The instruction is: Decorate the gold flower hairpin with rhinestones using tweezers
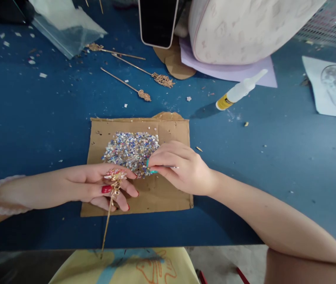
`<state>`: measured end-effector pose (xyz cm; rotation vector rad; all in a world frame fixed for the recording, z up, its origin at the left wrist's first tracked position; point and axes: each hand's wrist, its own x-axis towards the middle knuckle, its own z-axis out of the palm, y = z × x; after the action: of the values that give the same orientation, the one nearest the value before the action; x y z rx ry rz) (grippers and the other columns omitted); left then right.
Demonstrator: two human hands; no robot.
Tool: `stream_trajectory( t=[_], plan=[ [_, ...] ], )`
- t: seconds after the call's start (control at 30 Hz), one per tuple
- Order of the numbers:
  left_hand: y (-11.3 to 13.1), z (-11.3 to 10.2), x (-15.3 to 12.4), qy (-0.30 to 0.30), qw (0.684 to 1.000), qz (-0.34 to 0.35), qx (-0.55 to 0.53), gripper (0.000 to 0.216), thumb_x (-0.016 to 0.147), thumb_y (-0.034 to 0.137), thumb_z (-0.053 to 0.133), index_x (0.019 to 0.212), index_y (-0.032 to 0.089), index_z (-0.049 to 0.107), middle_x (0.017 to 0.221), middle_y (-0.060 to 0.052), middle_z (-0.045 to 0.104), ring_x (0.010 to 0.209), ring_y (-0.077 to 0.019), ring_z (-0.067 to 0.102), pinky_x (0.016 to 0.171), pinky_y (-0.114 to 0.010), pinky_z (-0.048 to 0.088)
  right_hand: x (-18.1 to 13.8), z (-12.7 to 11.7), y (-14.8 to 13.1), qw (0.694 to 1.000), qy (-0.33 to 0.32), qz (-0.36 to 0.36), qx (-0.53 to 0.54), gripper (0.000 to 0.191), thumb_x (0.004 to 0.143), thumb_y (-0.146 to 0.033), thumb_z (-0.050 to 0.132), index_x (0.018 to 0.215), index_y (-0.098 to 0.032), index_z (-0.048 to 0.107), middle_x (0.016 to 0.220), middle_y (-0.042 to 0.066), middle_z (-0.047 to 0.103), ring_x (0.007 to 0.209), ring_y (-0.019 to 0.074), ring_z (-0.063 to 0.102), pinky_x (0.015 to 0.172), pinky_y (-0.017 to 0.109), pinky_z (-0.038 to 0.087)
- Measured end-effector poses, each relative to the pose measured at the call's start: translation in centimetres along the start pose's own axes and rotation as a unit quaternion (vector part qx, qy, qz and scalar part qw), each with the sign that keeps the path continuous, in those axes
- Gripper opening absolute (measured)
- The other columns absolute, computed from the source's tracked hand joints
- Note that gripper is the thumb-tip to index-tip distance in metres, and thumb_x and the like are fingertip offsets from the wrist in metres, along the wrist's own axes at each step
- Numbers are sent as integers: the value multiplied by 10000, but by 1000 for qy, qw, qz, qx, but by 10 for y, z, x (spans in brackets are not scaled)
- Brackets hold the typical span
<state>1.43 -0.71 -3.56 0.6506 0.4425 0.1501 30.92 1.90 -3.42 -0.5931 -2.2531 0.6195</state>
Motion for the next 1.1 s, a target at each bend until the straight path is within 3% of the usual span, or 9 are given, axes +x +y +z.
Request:
stream_trajectory(
  t=[0.33, 0.73, 0.93, 1.1],
  plan=[
    [-2, -2, 1, 9, 1000, -3, 11, 375, 1101, 278, 553, 1474, 315, 552, 1501, -87, 636, 1266, -205, 692, 1053, -304, 564, 0, 0, 0, 1000, -2, 3, -1, 104, 1004, -116, 614, 982, -181, 692, 890, 65, 799, 842, 177, 787, 794, 343, 676],
    [3, 1, 1, 11, 1000, -10, 16, 368, 1095, 305, 575, 1462, 315, 561, 1481, -70, 642, 1268, -190, 689, 1051, -273, 557, 0, 2, 0, 998, -6, -61, -34, 110, 1032, -140, 566, 992, -171, 664, 858, 72, 780, 802, 171, 768, 752, 335, 663],
    [-6, -4, 3, -4, 999, 23, -26, 388, 1085, 247, 588, 1471, 272, 571, 1477, -121, 646, 1281, -228, 691, 1040, -300, 574, -1, 2, 0, 997, -11, -74, -30, 85, 991, -113, 616, 1021, -157, 682, 881, 79, 787, 828, 186, 765, 766, 342, 657],
    [-3, -3, 4, -6, 999, 14, -30, 357, 1096, 219, 567, 1435, 322, 607, 1443, -66, 678, 1271, -191, 697, 1041, -267, 572, -2, 3, 0, 997, -7, -76, -34, 88, 1008, -122, 598, 1008, -173, 669, 874, 69, 787, 811, 179, 764, 761, 341, 663]
  ],
)
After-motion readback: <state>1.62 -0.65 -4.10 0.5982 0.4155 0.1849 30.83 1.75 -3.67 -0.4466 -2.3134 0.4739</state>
